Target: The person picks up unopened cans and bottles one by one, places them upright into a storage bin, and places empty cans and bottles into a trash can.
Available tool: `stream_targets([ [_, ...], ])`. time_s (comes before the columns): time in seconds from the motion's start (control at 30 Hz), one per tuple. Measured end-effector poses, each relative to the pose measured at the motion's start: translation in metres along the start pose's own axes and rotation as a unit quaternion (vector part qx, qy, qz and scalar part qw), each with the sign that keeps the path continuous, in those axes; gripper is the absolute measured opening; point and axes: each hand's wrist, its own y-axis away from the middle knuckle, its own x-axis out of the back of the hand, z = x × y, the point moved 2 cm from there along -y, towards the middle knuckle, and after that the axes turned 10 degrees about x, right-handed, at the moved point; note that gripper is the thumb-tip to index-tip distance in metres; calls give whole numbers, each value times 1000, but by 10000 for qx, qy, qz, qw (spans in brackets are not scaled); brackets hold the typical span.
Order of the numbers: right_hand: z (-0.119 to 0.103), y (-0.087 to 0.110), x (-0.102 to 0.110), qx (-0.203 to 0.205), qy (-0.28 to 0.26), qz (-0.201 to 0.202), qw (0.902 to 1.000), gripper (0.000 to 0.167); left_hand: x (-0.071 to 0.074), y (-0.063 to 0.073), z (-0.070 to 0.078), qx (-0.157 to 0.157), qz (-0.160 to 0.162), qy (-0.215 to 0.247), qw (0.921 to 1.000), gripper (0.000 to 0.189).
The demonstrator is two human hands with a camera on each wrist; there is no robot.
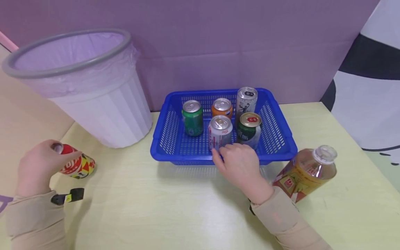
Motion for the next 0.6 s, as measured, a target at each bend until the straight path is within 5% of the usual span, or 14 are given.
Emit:
stream_targets([
  [0.6,0,-1,0,-2,8,-33,10000,43,11,21,27,-470,505,698,9952,69],
])
